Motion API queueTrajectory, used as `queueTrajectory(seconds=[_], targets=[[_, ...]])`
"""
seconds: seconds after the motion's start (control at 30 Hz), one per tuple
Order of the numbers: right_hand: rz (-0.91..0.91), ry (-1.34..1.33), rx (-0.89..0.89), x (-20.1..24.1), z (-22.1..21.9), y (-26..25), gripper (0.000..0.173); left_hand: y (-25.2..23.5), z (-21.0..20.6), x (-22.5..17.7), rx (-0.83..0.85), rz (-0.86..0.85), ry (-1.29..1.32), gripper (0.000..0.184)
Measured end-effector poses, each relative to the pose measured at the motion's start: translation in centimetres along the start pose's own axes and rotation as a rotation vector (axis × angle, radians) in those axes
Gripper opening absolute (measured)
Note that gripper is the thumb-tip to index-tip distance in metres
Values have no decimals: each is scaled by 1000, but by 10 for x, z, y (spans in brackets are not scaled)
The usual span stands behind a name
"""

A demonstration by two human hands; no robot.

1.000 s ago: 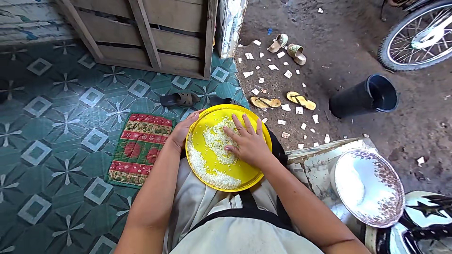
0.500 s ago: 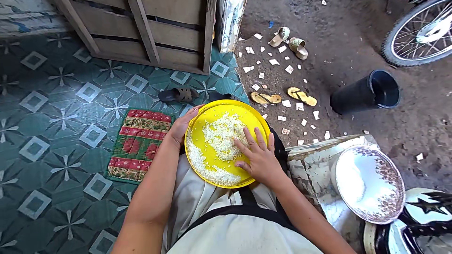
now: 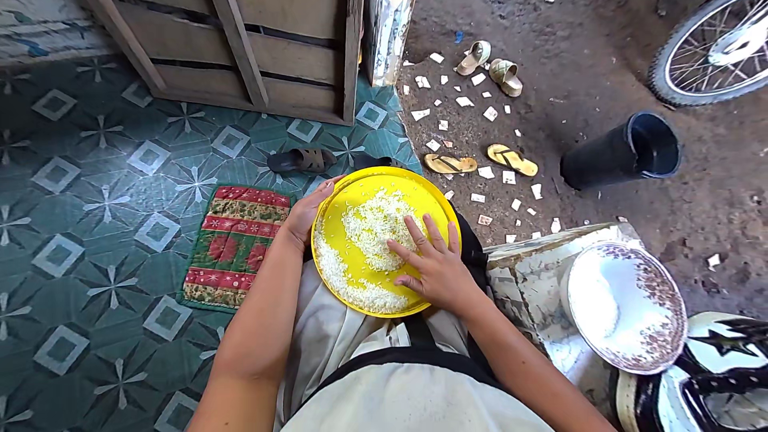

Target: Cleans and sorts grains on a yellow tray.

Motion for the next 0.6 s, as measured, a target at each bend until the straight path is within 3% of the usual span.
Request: queueTrajectory(seconds=[0.3,0.43,0.6], targets=[[27,16,57,8,-16,-20,71,6,0,-5,-81,43,-15,44],[35,1,30,10,-15,-29,71,0,-2,-3,-15,-13,-17,46],[8,20,57,7,-21,-38,72,5,-6,-8,-49,21,5,45]])
Point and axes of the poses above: each hand's wrist, its own y-axis away from the middle knuckle, its own z-axis out of the back of the hand, x = y × z, the point moved 10 cm from there along -y, towards the middle knuckle, and after that the axes turned 15 degrees about -x, right-handed, at the moved point
